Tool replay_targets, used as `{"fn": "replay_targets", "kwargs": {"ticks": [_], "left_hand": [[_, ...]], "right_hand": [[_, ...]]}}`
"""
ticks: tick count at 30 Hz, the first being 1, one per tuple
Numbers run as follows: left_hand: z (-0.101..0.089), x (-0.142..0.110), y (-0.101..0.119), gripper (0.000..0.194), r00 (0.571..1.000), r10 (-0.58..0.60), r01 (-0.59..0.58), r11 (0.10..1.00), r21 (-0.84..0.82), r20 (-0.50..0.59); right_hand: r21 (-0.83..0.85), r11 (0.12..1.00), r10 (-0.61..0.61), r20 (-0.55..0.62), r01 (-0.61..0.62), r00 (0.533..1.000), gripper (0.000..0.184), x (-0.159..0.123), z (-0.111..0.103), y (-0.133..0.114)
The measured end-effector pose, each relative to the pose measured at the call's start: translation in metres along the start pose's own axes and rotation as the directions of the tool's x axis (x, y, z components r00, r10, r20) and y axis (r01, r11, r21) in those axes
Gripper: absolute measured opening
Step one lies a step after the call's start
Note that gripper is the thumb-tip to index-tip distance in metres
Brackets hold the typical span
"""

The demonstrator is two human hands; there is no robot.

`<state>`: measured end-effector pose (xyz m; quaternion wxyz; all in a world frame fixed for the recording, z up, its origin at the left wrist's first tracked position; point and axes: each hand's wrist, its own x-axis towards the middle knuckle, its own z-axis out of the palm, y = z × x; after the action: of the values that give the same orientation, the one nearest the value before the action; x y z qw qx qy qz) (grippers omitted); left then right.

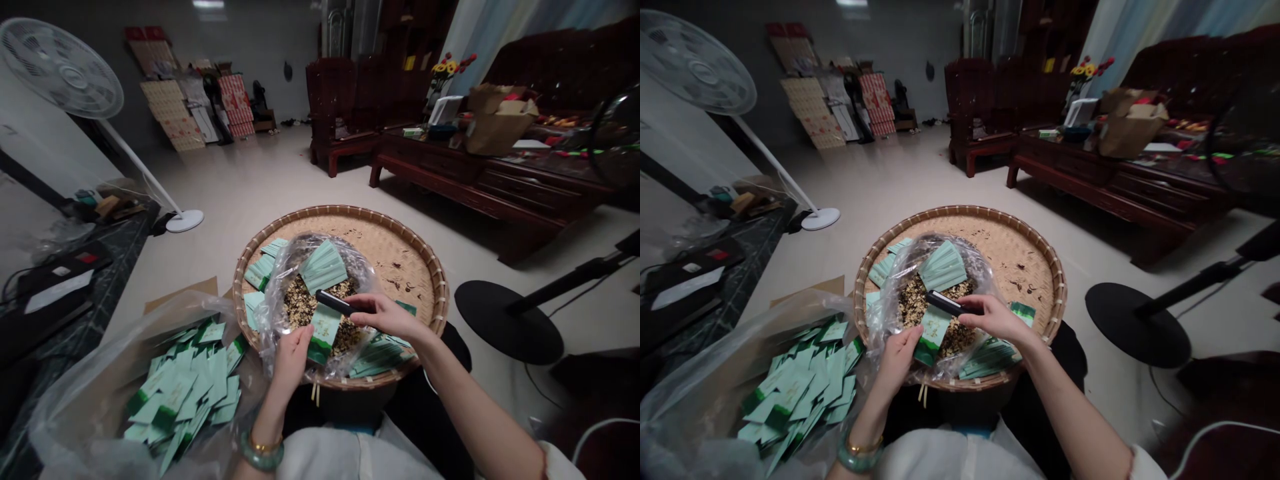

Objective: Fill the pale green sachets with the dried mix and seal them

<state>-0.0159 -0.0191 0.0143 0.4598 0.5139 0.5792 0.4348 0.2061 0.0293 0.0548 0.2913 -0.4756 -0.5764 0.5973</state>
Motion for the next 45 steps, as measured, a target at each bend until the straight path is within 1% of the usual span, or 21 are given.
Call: {"fn": "replay_targets", "kwargs": {"ticks": [2, 6, 8, 11, 14, 15, 17, 20, 23, 26, 29, 31, 35, 37, 39, 40, 41, 42, 43, 44, 45], "left_hand": [[0.0, 0.0, -0.001, 0.042, 1.0, 0.012, -0.012, 0.999, 0.037, 0.003], [0.002, 0.001, -0.001, 0.043, 0.999, 0.028, -0.031, 0.992, 0.121, 0.02], [0.002, 0.002, 0.0, 0.043, 0.999, 0.036, -0.038, 0.989, 0.139, 0.023], [0.0, 0.003, 0.0, 0.043, 0.999, 0.05, -0.051, 0.987, 0.153, 0.012], [-0.004, 0.003, -0.001, 0.043, 0.998, 0.052, -0.047, 0.988, 0.144, -0.033], [-0.005, 0.003, -0.002, 0.043, 0.998, 0.049, -0.042, 0.99, 0.133, -0.05], [-0.007, 0.003, -0.002, 0.043, 0.996, 0.042, -0.034, 0.994, 0.108, -0.073], [-0.007, 0.002, -0.002, 0.043, 0.996, 0.049, -0.043, 0.995, 0.095, -0.068], [-0.004, 0.001, 0.002, 0.042, 0.997, 0.071, -0.067, 0.991, 0.114, -0.032], [0.001, -0.001, 0.005, 0.039, 0.996, 0.086, -0.091, 0.983, 0.16, 0.039], [0.004, -0.003, 0.007, 0.037, 0.987, 0.11, -0.133, 0.97, 0.206, 0.119], [0.005, -0.004, 0.007, 0.037, 0.981, 0.126, -0.157, 0.962, 0.225, 0.148], [0.005, -0.005, 0.005, 0.037, 0.979, 0.125, -0.159, 0.962, 0.223, 0.161], [0.006, -0.004, 0.003, 0.036, 0.981, 0.113, -0.141, 0.973, 0.185, 0.156], [0.007, -0.003, 0.001, 0.035, 0.99, 0.101, -0.108, 0.991, 0.076, 0.096], [0.007, -0.003, 0.0, 0.034, 0.996, 0.094, -0.094, 0.995, -0.022, 0.004], [0.007, -0.002, 0.0, 0.036, 0.989, 0.078, -0.098, 0.984, -0.151, -0.128], [0.007, -0.002, 0.0, 0.038, 0.96, 0.044, -0.126, 0.949, -0.288, -0.276], [0.006, -0.001, 0.0, 0.043, 0.894, -0.01, -0.201, 0.884, -0.423, -0.447], [0.004, -0.001, 0.002, 0.049, 0.854, -0.054, -0.268, 0.807, -0.527, -0.517], [0.003, -0.001, 0.004, 0.055, 0.835, -0.065, -0.325, 0.743, -0.585, -0.546]], "right_hand": [[-0.002, 1.0, 0.007, 0.0, -0.007, 1.0, 0.046, 0.0, 0.0, 0.0], [-0.069, 0.997, -0.044, -0.046, 0.041, 0.998, 0.041, 0.0, 0.005, 0.001], [-0.036, 0.999, -0.036, -0.04, 0.035, 0.999, 0.042, 0.001, 0.006, 0.002], [0.049, 0.999, -0.014, 0.0, 0.014, 1.0, 0.047, 0.003, 0.0, 0.007], [0.038, 0.998, -0.044, -0.033, 0.045, 0.998, 0.049, 0.005, -0.011, 0.017], [-0.019, 0.998, -0.065, -0.067, 0.064, 0.996, 0.047, 0.006, -0.014, 0.023], [-0.215, 0.972, -0.124, -0.141, 0.092, 0.982, 0.043, 0.008, -0.018, 0.034], [-0.522, 0.85, -0.202, -0.197, 0.072, 0.959, 0.041, 0.011, -0.018, 0.047], [-0.64, 0.765, -0.264, -0.217, 0.067, 0.94, 0.036, 0.013, -0.008, 0.045], [-0.589, 0.791, -0.374, -0.25, 0.166, 0.893, 0.03, 0.017, 0.007, 0.029], [-0.506, 0.81, -0.433, -0.178, 0.295, 0.884, 0.027, 0.023, 0.025, 0.014], [-0.497, 0.804, -0.453, -0.154, 0.327, 0.878, 0.027, 0.025, 0.034, 0.009], [-0.509, 0.78, -0.512, -0.182, 0.365, 0.84, 0.035, 0.026, 0.043, 0.012], [-0.457, 0.814, -0.492, -0.211, 0.359, 0.845, 0.038, 0.027, 0.042, 0.015], [-0.33, 0.892, -0.401, -0.26, 0.31, 0.878, 0.041, 0.03, 0.038, 0.018], [-0.253, 0.928, -0.342, -0.287, 0.273, 0.895, 0.042, 0.033, 0.035, 0.02], [-0.195, 0.951, -0.291, -0.313, 0.239, 0.904, 0.043, 0.036, 0.031, 0.022], [-0.175, 0.961, -0.265, -0.341, 0.216, 0.902, 0.043, 0.04, 0.026, 0.023], [-0.201, 0.957, -0.273, -0.373, 0.21, 0.887, 0.041, 0.045, 0.021, 0.025], [-0.274, 0.937, -0.315, -0.401, 0.215, 0.86, 0.036, 0.051, 0.016, 0.026], [-0.38, 0.898, -0.381, -0.418, 0.223, 0.824, 0.031, 0.057, 0.011, 0.028]]}}
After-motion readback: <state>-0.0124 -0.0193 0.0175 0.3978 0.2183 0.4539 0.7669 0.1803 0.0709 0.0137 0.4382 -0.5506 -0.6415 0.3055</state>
